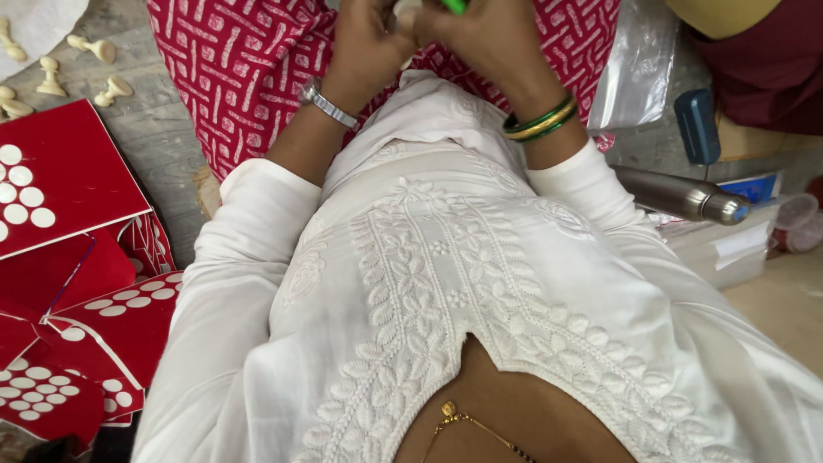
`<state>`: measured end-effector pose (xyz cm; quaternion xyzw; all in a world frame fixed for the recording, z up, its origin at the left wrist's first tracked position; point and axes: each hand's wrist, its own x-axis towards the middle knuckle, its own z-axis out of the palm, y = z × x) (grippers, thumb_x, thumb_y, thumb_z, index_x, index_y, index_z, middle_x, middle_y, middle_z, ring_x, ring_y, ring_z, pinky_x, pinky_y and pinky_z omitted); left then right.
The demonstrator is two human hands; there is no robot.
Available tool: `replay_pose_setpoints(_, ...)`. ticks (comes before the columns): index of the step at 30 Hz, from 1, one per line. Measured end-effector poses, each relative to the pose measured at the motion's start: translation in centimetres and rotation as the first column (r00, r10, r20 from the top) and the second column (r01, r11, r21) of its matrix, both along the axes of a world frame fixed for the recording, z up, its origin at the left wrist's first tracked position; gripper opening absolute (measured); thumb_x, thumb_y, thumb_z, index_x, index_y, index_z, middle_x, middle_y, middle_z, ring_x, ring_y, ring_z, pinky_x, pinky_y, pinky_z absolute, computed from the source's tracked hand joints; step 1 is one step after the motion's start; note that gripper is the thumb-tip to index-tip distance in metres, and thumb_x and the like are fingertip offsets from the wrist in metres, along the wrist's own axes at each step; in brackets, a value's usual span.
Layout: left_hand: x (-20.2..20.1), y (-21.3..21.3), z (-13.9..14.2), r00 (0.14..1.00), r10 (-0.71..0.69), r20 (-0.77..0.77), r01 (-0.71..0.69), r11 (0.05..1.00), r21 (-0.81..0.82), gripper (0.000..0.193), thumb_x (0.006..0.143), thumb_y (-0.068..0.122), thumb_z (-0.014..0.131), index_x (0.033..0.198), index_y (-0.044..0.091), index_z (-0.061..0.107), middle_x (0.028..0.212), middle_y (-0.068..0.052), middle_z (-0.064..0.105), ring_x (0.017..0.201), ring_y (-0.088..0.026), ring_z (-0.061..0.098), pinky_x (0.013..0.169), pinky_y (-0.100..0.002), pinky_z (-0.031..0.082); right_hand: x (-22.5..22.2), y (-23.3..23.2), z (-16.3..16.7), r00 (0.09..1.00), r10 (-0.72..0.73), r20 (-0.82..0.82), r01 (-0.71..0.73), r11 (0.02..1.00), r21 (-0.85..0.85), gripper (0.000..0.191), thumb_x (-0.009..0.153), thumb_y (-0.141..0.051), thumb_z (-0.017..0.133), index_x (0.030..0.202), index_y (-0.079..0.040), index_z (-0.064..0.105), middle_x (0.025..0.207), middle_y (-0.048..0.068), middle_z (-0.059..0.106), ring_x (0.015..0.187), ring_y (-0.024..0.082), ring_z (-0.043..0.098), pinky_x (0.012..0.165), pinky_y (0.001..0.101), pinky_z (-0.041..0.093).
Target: The person sits on the floor and trims small white molded pieces with a green utility knife, holding each piece in one hand while cutting with the other. Trimmed pieces are placed onto a round tray, and untrimmed pieces are taken from a pile beside them.
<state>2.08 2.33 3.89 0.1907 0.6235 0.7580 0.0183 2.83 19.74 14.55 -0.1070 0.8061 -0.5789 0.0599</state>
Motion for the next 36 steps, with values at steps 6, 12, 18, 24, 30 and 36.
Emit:
replay_pose_setpoints(6,0.6,-1.2,0.3,0.981,0.033,-0.190,-0.057,0.991,-0.123,0.026,0.089,-0.004,0.077,0.113,-0.003,0.066,0.107,-0.009,0.073,0.096,-0.017,0.073,0.084,-0.027,0.060,0.8,0.1,-0.5,0.997,0.060,-0.046,-0.066,0.987,-0.146,0.009,0.102,-0.001,0.082,0.106,0.004,0.076,0.098,0.008,0.078,0.087,0.015,0.077,0.076,0.0269,0.063)
replay_pose_setpoints(12,-0.2,-2.0,2.3,0.973,-0.217,0.073,0.193,0.949,0.248,0.021,0.103,0.013,0.079,0.119,0.001,0.070,0.108,-0.007,0.074,0.092,-0.008,0.069,0.080,-0.023,0.057,0.9,1.1,-0.2,0.999,0.044,0.006,-0.036,0.891,-0.453,0.011,0.103,0.006,0.081,0.111,0.004,0.073,0.104,0.012,0.077,0.092,0.018,0.075,0.076,0.0265,0.061)
replay_pose_setpoints(18,-0.1,-2.6,2.5,0.927,-0.228,0.297,0.191,0.970,0.150,0.020,0.101,0.016,0.077,0.114,0.001,0.072,0.096,-0.009,0.078,0.068,-0.007,0.065,0.053,-0.019,0.048,1.6,1.4,-0.6,0.996,-0.077,0.046,0.089,0.910,-0.404,0.009,0.103,-0.001,0.082,0.099,0.000,0.074,0.075,0.001,0.066,0.057,0.007,0.053,0.046,0.0202,0.037)
replay_pose_setpoints(24,-0.5,-2.0,1.3,0.934,-0.203,0.293,0.145,0.967,0.208,0.018,0.108,0.017,0.070,0.117,0.001,0.071,0.099,-0.009,0.079,0.085,-0.010,0.076,0.066,-0.022,0.059,0.8,1.0,-1.1,0.990,-0.137,-0.032,0.119,0.937,-0.328,0.016,0.108,-0.009,0.081,0.097,-0.001,0.073,0.079,0.000,0.065,0.064,0.005,0.053,0.056,0.0235,0.038)
replay_pose_setpoints(30,-2.4,-2.2,0.5,0.912,-0.094,0.400,0.098,0.995,0.012,0.021,0.109,0.021,0.063,0.102,0.004,0.073,0.085,-0.006,0.078,0.055,-0.006,0.061,0.044,-0.020,0.046,0.9,2.5,-0.1,0.988,-0.078,-0.137,0.080,0.997,0.008,0.016,0.111,-0.011,0.061,0.115,-0.002,0.074,0.089,-0.004,0.070,0.073,0.002,0.054,0.065,0.0221,0.041)
replay_pose_setpoints(36,-2.4,-2.1,0.6,0.911,-0.070,0.407,0.078,0.997,-0.001,0.015,0.106,0.017,0.064,0.104,0.004,0.072,0.087,-0.006,0.078,0.057,-0.005,0.063,0.041,-0.019,0.045,1.3,2.4,0.6,0.991,-0.025,-0.131,0.037,0.996,0.087,0.014,0.113,-0.008,0.069,0.123,0.000,0.074,0.076,-0.004,0.056,0.067,0.004,0.045,0.059,0.0258,0.033)
